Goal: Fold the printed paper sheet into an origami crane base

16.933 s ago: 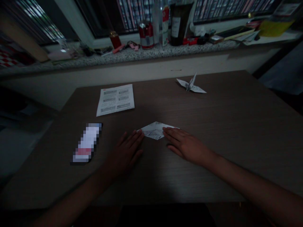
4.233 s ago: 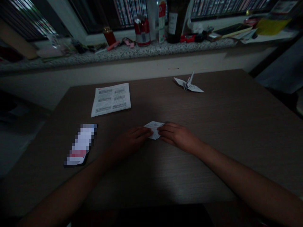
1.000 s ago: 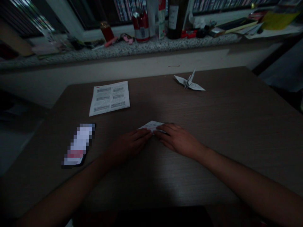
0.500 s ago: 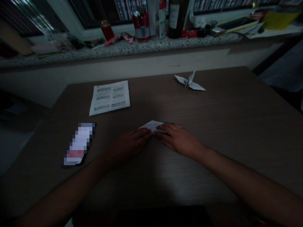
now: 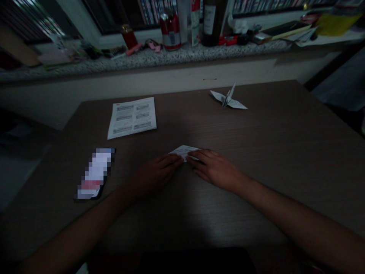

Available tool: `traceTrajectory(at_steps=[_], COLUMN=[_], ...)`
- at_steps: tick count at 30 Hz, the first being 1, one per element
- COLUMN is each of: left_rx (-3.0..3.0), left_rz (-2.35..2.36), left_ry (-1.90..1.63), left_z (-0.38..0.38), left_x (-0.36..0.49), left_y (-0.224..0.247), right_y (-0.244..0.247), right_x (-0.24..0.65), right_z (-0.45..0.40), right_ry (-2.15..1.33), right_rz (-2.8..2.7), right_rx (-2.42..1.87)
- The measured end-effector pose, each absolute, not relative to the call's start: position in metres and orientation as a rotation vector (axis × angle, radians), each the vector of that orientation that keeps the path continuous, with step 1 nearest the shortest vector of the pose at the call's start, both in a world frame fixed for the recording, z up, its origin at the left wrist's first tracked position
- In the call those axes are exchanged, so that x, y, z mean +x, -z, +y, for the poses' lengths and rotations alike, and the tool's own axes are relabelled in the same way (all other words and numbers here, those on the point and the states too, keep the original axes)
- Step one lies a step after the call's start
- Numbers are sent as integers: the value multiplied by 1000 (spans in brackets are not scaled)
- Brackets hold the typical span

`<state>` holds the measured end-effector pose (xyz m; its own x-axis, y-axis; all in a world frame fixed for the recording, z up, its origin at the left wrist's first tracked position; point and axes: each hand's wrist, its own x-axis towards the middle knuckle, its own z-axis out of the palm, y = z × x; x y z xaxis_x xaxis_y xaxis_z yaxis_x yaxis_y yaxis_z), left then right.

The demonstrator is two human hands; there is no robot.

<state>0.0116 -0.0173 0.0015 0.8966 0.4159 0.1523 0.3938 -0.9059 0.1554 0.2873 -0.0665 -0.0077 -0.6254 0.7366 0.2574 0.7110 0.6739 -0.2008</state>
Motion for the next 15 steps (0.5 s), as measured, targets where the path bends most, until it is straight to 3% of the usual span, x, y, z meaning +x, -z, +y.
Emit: traceTrajectory(at_steps=[15], left_rx=[2973], left_rz=[686], left_ry=[-146], left_z=[-15], left_x=[-8], left_y=[-6], right_y=[8], right_x=[294], right_z=[-66], right_ry=[-156], right_rz=[-2593], right_rx=[-1129])
